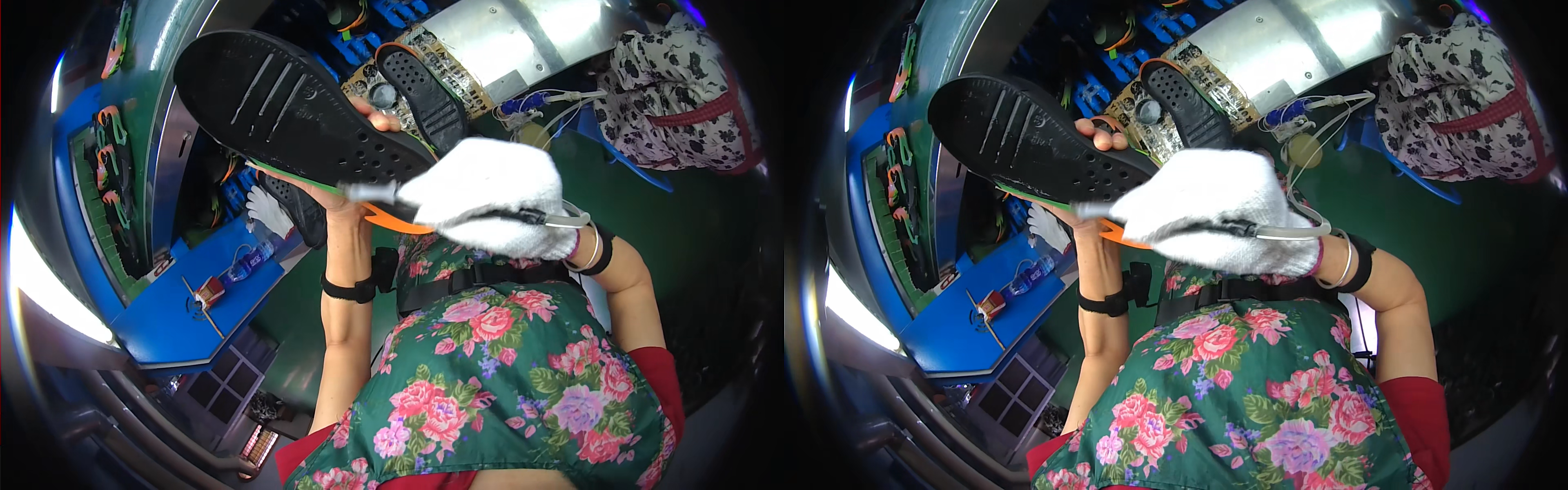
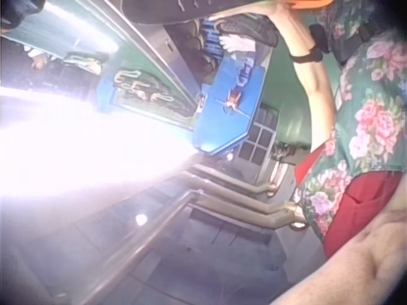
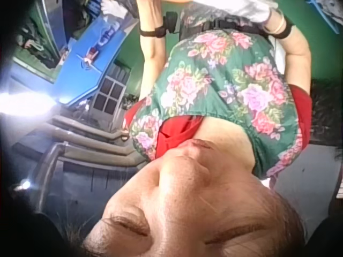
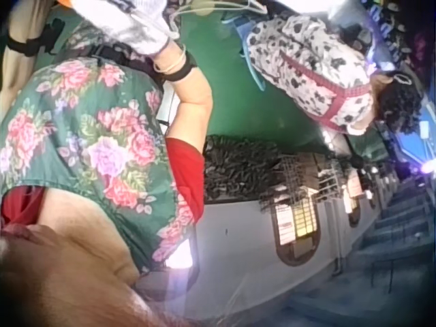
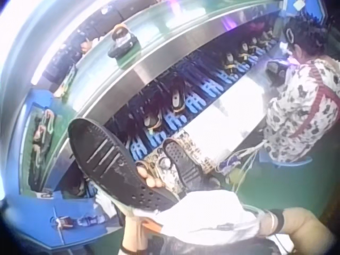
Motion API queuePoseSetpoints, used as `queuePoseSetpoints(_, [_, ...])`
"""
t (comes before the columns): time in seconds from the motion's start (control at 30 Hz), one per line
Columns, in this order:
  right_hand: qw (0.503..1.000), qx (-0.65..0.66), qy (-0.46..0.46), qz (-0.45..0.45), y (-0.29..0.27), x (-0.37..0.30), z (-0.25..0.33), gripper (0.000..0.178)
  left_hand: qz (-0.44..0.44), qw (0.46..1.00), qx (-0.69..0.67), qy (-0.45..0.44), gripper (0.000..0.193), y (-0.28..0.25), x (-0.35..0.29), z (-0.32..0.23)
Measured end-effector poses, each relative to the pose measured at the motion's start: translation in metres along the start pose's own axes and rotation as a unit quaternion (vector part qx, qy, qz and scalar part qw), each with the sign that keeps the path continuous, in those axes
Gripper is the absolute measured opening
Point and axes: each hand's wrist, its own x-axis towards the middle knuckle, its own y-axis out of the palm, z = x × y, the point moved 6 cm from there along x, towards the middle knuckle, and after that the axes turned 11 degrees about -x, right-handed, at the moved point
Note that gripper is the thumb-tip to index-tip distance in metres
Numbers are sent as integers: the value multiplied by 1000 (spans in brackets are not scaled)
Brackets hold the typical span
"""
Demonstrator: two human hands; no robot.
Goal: Apply adhesive glue to the bottom of shoe soles using a small brush.
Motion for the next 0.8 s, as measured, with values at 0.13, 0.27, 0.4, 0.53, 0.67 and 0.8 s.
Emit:
queuePoseSetpoints(0.13, [992,-114,-55,10,6,-10,9,28,69,997,37,15,108,9,9,0])
queuePoseSetpoints(0.27, [998,-55,-20,27,3,-6,5,27,85,996,28,-2,100,7,10,-5])
queuePoseSetpoints(0.4, [998,-55,-14,1,-4,-4,0,24,82,994,66,33,98,-7,13,-18])
queuePoseSetpoints(0.53, [998,-66,-7,15,-6,-1,3,20,82,993,73,42,95,-5,15,-22])
queuePoseSetpoints(0.67, [999,1,36,7,-12,0,-6,21,95,990,86,53,84,-2,17,-28])
queuePoseSetpoints(0.8, [997,-64,-23,41,-10,2,5,23,99,991,80,32,72,-1,25,-26])
